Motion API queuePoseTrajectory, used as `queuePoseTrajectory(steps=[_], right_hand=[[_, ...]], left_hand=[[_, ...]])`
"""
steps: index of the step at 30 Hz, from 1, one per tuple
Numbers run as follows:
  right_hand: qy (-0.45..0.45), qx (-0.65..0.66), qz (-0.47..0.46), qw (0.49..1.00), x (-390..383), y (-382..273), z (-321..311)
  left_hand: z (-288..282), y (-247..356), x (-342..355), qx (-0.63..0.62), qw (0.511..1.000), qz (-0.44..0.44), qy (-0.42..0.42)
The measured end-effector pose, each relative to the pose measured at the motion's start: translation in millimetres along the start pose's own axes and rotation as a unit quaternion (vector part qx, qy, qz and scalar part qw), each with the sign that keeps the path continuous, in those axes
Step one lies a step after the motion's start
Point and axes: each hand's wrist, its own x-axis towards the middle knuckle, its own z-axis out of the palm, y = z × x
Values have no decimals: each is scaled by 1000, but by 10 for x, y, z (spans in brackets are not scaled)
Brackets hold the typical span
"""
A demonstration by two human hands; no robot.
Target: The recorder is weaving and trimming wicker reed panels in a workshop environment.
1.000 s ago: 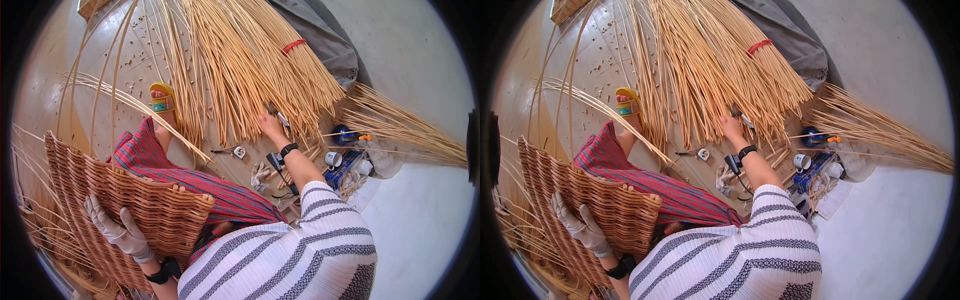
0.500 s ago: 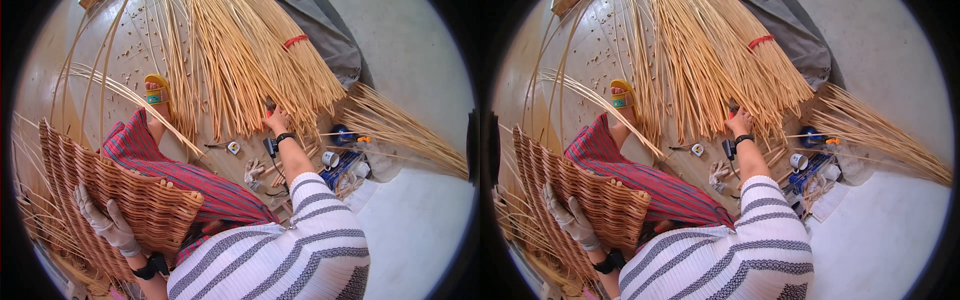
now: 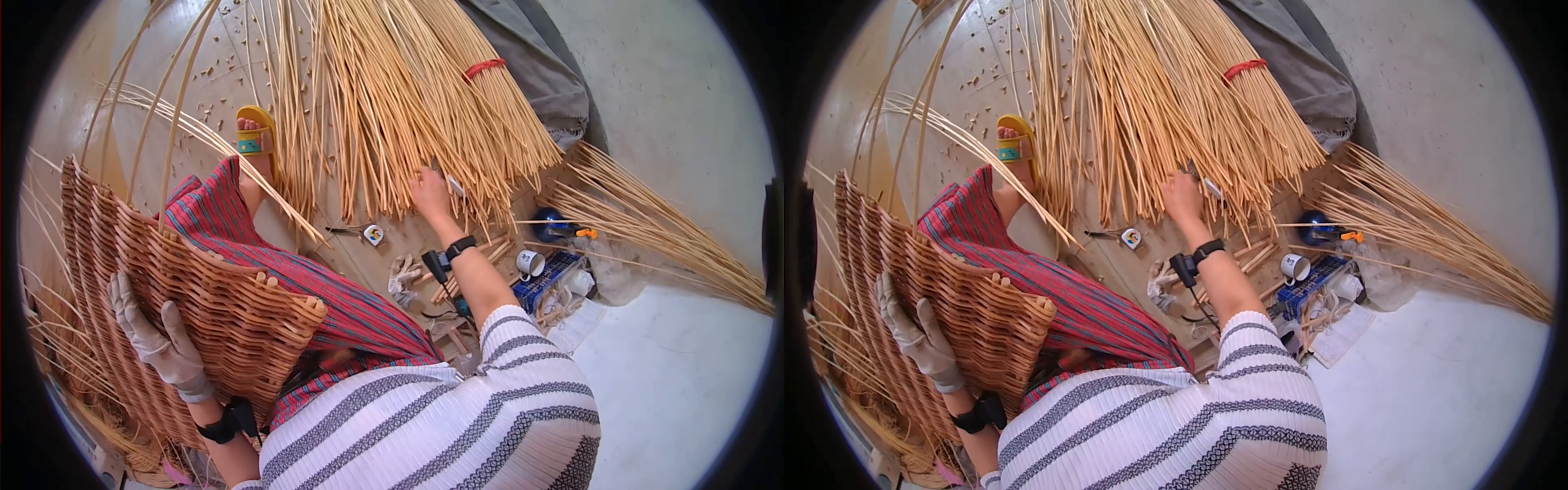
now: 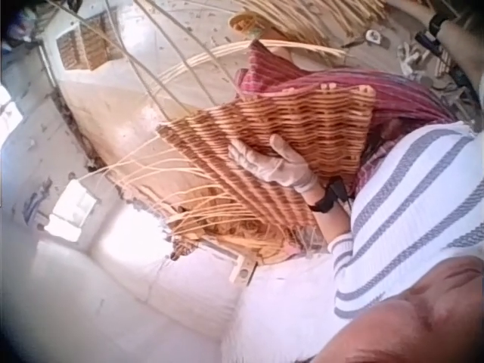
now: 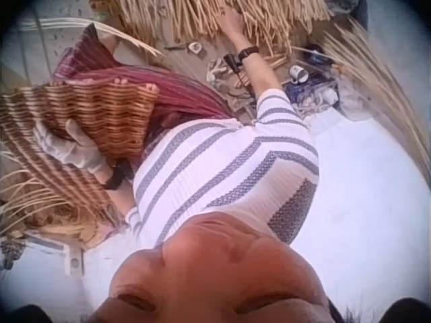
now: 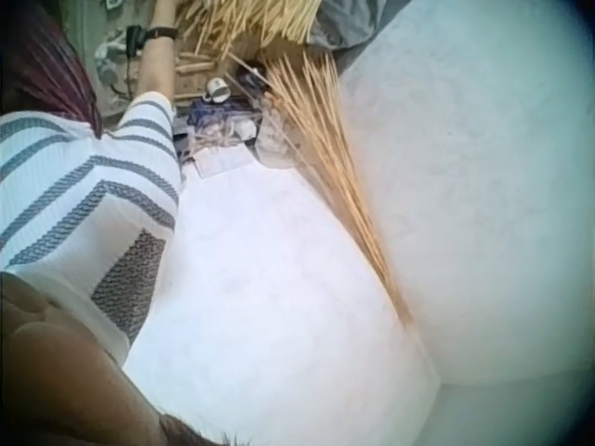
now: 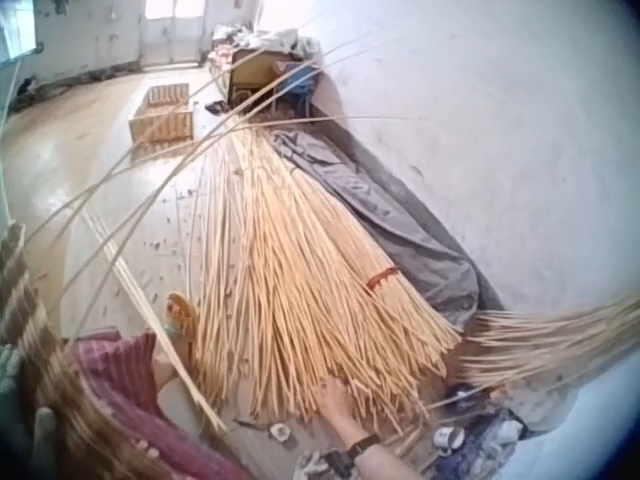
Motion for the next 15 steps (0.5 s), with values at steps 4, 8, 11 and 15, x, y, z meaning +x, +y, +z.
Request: queuePoseTrajectory(steps=[4,8,11,15], right_hand=[[-96,122,49,987,210,-351,291],[-323,593,182,715,310,-1323,-121],[-375,730,18,570,-418,-2547,-1272],[-459,699,-336,433,-1582,-3214,-2155]], left_hand=[[11,51,27,-36,999,-1,8],[-10,-29,3,-30,999,-4,15],[-59,-116,-82,-9,999,-26,25],[2,-71,-48,-33,998,-48,37]])
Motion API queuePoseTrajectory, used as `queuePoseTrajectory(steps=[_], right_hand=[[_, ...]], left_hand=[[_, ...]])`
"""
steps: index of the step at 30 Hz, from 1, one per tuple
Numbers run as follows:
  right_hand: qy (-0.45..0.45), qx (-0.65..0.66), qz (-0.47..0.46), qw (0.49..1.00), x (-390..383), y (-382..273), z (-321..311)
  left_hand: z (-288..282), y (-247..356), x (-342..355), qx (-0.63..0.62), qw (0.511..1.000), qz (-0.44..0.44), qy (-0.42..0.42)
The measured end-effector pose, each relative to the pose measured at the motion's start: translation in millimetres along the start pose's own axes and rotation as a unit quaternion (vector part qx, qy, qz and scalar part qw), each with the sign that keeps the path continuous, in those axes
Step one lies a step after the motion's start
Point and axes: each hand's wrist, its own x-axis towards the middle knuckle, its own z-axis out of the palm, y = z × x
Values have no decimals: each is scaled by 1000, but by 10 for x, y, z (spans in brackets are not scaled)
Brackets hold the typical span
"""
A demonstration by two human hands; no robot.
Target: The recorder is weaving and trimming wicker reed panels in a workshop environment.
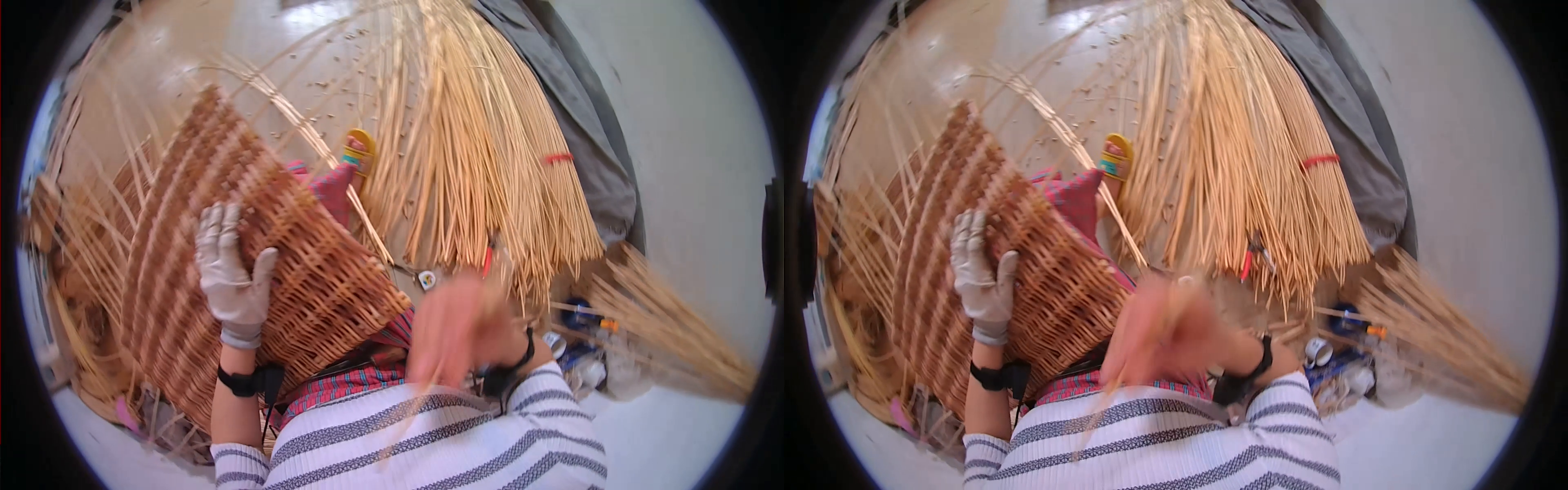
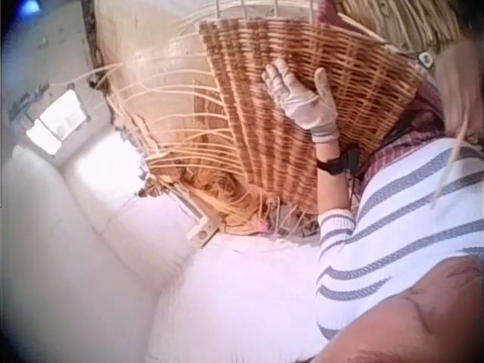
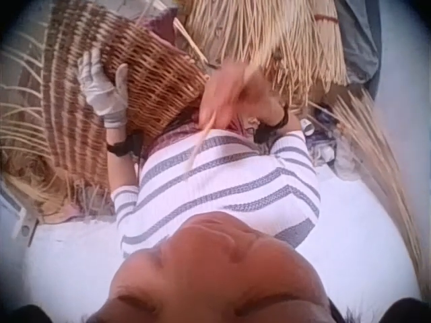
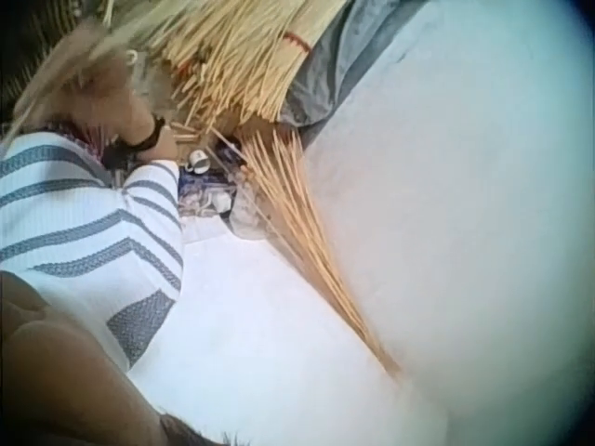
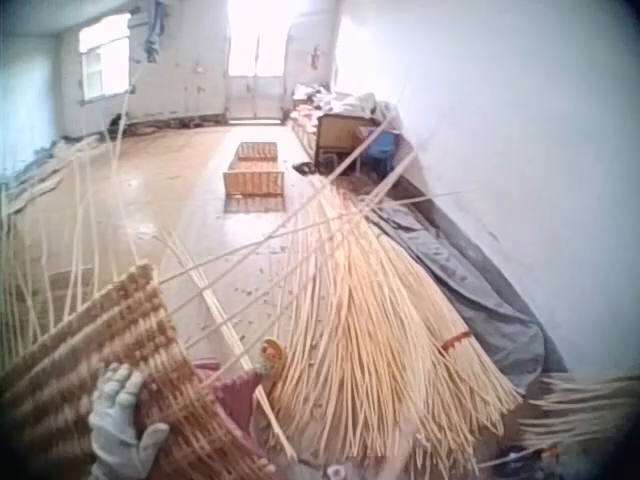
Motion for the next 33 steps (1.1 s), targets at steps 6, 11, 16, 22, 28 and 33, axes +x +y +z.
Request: queuePoseTrajectory(steps=[6,11,16,22,28,33], right_hand=[[-208,-642,-193,712,382,-34,444],[49,-475,-32,878,459,-96,17],[177,-452,24,874,570,92,-590],[283,-109,168,938,520,290,-1110],[264,-48,181,946,723,347,-1269],[258,-35,202,944,758,292,-1226]], left_hand=[[-96,31,31,26,1000,-2,-3],[-137,-55,-54,24,1000,-9,-5],[-110,-52,-8,24,1000,1,-7],[-92,-55,-2,15,1000,-8,-20],[-106,-66,-1,3,999,-17,-27],[-92,-88,-20,7,999,-18,-41]])
